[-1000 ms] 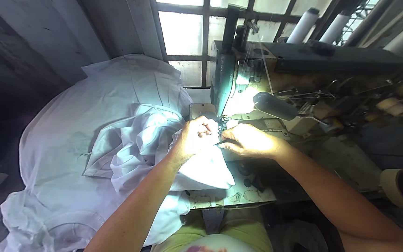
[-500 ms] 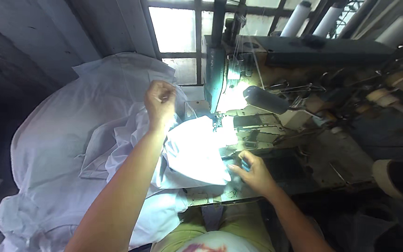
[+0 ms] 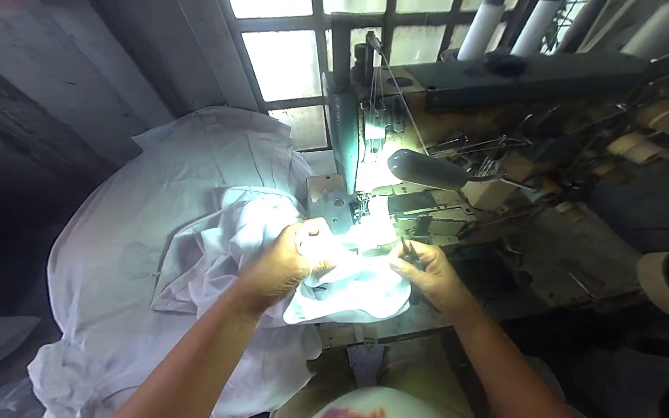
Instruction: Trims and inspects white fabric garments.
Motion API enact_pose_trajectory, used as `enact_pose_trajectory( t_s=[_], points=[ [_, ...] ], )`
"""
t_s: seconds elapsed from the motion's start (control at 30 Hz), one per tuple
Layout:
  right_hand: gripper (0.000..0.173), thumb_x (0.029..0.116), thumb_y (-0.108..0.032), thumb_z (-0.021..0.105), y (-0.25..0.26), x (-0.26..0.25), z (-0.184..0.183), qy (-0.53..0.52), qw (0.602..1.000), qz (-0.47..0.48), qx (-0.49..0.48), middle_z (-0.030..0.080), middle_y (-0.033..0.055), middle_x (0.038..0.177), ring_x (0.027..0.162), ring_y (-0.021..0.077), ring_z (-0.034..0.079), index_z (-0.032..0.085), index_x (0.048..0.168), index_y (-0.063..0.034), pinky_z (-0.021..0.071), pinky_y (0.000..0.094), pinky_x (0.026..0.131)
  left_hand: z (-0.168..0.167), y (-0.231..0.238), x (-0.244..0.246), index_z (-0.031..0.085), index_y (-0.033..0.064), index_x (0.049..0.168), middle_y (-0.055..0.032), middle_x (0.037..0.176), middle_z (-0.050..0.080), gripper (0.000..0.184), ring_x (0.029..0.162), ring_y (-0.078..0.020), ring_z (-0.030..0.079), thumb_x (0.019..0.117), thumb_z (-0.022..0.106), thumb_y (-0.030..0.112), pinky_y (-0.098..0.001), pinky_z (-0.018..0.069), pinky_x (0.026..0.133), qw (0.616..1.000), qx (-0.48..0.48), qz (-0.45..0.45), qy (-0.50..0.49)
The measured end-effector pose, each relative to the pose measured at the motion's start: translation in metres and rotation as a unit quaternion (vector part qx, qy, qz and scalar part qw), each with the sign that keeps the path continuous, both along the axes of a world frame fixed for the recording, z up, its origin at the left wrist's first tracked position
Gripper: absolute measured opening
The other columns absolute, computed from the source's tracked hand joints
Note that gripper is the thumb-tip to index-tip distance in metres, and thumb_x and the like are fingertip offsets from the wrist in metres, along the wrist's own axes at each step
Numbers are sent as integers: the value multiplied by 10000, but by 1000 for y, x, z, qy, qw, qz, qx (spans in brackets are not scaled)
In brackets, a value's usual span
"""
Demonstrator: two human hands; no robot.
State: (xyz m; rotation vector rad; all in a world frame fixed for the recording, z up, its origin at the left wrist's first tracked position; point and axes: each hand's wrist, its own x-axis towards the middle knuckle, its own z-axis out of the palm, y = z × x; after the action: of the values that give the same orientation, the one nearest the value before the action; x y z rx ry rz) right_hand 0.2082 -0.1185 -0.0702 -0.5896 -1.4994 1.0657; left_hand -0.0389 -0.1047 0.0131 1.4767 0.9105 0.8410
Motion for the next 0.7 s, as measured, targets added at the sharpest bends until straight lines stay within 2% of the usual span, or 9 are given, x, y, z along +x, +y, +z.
enact_pose_trajectory(
  t_s=[0.1, 0.2, 0.27, 0.37, 0.43, 0.47, 0.53, 0.63, 0.7],
  points=[
    [135, 951, -4, 572, 8, -3, 3, -33, 999, -19, 15, 649, -117, 843, 787, -84, 594, 667, 880, -69, 505, 120, 735, -15, -6, 2, 684, 134, 900, 82, 789, 696, 195, 724, 3, 655, 853, 673, -55, -169, 558, 691, 999, -16, 28, -9],
    [114, 950, -8, 584, 10, -7, 0, -64, 997, -44, 16, 660, -74, 866, 820, -67, 598, 679, 889, -24, 505, 132, 775, -17, -19, 11, 634, 136, 856, 98, 765, 690, 313, 703, 22, 658, 886, 539, -161, -164, 571, 692, 988, -25, 147, -41],
    [94, 955, -32, 605, 8, -11, -4, -89, 991, -99, 21, 676, -35, 883, 843, -55, 614, 687, 925, 4, 514, 135, 805, -18, -23, 15, 619, 128, 882, 87, 779, 689, 314, 714, 12, 667, 898, 515, -168, -174, 580, 701, 982, -30, 176, -67],
    [311, 1005, -241, 601, -1, -14, -6, -142, 962, -221, 74, 706, 67, 972, 912, 1, 642, 703, 1054, 48, 519, 156, 837, -22, -23, 17, 616, 118, 868, 70, 778, 691, 312, 713, -4, 670, 893, 539, -183, -180, 582, 699, 978, -27, 185, -91],
    [612, 1053, -501, 459, -12, -15, -4, -167, 944, -258, 119, 704, 114, 1017, 975, 44, 648, 674, 1096, 70, 519, 188, 874, -24, -24, 17, 604, 114, 881, 66, 782, 689, 308, 718, -6, 673, 897, 529, -185, -182, 585, 704, 979, -32, 178, -94],
    [645, 1055, -529, 426, -19, -17, -3, -168, 940, -264, 136, 699, 112, 984, 948, 42, 650, 675, 1075, 66, 523, 182, 860, -24, -24, 18, 608, 110, 888, 63, 779, 692, 307, 714, -7, 675, 896, 525, -185, -182, 586, 701, 979, -35, 177, -96],
    [559, 1062, -466, 462, -30, -22, -2, -170, 938, -253, 163, 687, 90, 895, 845, 16, 640, 675, 1039, 51, 520, 145, 791, -25, -24, 19, 615, 113, 898, 70, 774, 692, 311, 712, -1, 674, 895, 514, -180, -177, 585, 699, 979, -40, 175, -96],
    [400, 1049, -318, 529, -36, -28, -2, -207, 936, -224, 176, 689, 97, 831, 736, 49, 625, 693, 996, 42, 503, 167, 681, -24, -24, 19, 608, 122, 900, 75, 777, 676, 310, 718, 3, 663, 906, 507, -171, -173, 578, 706, 980, -42, 168, -97],
    [362, 1034, -288, 529, -37, -31, -2, -229, 936, -213, 160, 670, 80, 796, 679, 56, 595, 698, 980, 27, 479, 183, 619, -25, -25, 19, 614, 120, 898, 72, 784, 679, 304, 730, -1, 665, 904, 518, -169, -178, 580, 720, 982, -35, 160, -98]
  ],
)
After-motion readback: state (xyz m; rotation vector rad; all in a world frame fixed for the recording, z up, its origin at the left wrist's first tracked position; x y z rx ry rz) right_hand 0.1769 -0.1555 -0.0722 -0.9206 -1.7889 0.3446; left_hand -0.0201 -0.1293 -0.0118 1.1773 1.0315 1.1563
